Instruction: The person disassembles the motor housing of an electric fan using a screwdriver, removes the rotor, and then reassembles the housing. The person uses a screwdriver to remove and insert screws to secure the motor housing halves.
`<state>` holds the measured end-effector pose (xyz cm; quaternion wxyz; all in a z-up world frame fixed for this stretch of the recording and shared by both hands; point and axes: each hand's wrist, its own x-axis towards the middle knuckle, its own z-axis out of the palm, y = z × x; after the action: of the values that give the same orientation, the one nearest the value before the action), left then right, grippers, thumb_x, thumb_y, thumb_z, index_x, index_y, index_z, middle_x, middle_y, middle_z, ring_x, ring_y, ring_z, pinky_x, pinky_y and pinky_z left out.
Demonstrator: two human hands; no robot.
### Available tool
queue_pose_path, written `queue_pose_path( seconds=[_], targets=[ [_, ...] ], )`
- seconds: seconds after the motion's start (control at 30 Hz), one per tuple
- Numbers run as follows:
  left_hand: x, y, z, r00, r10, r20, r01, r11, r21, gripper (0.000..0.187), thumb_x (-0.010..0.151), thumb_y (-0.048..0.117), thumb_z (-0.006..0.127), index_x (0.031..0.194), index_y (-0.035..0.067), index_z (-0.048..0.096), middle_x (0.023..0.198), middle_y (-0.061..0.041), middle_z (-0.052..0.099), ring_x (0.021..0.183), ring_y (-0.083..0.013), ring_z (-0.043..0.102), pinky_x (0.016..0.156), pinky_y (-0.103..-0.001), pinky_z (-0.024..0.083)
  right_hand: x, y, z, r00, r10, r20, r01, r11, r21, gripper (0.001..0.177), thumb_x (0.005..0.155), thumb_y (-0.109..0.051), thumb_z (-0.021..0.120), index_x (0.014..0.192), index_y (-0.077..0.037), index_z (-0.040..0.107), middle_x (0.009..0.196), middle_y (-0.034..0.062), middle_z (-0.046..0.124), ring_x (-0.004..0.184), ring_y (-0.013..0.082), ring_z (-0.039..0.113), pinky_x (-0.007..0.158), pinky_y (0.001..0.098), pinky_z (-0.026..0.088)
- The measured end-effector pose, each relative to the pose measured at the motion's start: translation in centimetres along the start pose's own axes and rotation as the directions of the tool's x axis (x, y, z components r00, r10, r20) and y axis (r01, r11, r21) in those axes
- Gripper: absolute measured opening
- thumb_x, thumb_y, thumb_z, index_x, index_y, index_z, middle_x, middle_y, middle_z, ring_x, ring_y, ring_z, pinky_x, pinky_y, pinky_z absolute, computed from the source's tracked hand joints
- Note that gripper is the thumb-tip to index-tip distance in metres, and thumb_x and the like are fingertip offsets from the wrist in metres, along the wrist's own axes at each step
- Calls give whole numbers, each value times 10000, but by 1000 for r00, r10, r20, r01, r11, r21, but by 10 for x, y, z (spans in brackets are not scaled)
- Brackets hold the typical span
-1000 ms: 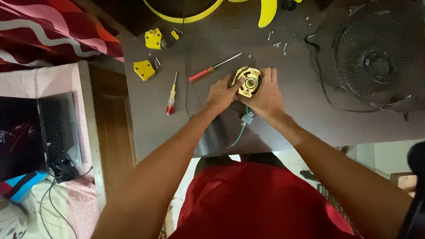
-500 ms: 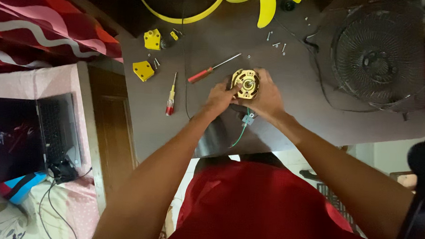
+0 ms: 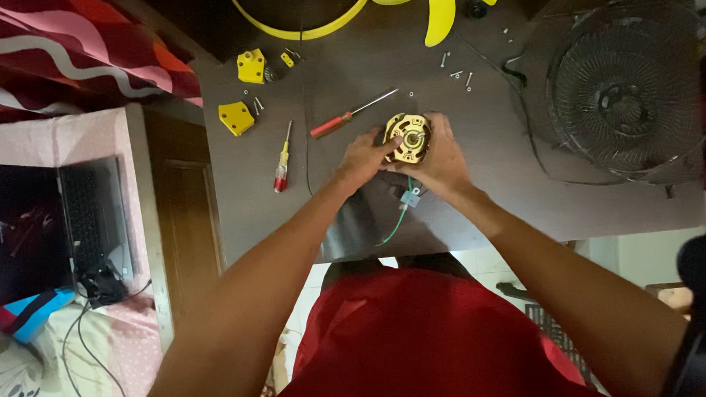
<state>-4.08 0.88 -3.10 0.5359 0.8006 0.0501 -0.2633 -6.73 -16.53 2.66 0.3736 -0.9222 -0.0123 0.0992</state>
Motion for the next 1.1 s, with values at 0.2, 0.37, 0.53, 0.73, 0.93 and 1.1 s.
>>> queue_pose_path(
  seconds=[0.2,0.37,0.53,0.73,0.93,1.1],
  targets=[
    [-2,-3,1,1000,-22,0,22,1000,20,757,891,562,648,1429,37,561,1314,-176,682,1191,-292,686,999,-411,568,-5,-4,-2,999,38,-3,-38,997,74,1005,607,-433,983,1345,-57,414,1337,127,521,1248,294,592,1030,411,515],
    [0,-6,1,999,-11,43,18,990,-143,663,925,498,624,1392,30,569,1295,-149,678,1175,-272,696,953,-386,596,-2,-9,-4,999,44,25,-45,999,26,1034,586,-438,1001,1346,-55,414,1298,130,546,1235,304,593,1033,422,504],
    [3,-6,0,994,-106,36,107,993,-47,634,951,489,619,1402,48,555,1268,-137,683,1142,-249,684,953,-376,556,0,-11,-6,992,99,83,-104,992,66,1041,570,-433,988,1361,-81,409,1296,110,579,1232,284,625,1043,412,510],
    [2,-8,0,995,-60,75,76,968,-237,636,932,458,636,1367,-1,572,1207,-140,705,1044,-219,731,839,-339,639,2,-8,-7,985,128,114,-136,989,64,1058,575,-399,972,1413,-113,391,1366,105,571,1288,285,605,1095,413,493],
    [-1,-11,-2,992,-105,67,112,989,-96,637,960,518,609,1351,15,583,1145,-147,725,920,-190,714,789,-309,608,-5,2,-11,994,-57,97,49,996,77,1296,544,-359,999,1550,-81,230,1474,159,435,1382,338,450,1141,460,379],
    [-12,-23,-7,991,-85,-102,75,993,-93,675,900,568,678,1242,-14,674,1008,-164,730,852,-183,712,757,-317,607,-26,10,-30,999,39,-5,-39,996,74,1025,651,-342,938,1500,-83,425,1447,172,489,1341,306,509,1120,430,442]
  ],
)
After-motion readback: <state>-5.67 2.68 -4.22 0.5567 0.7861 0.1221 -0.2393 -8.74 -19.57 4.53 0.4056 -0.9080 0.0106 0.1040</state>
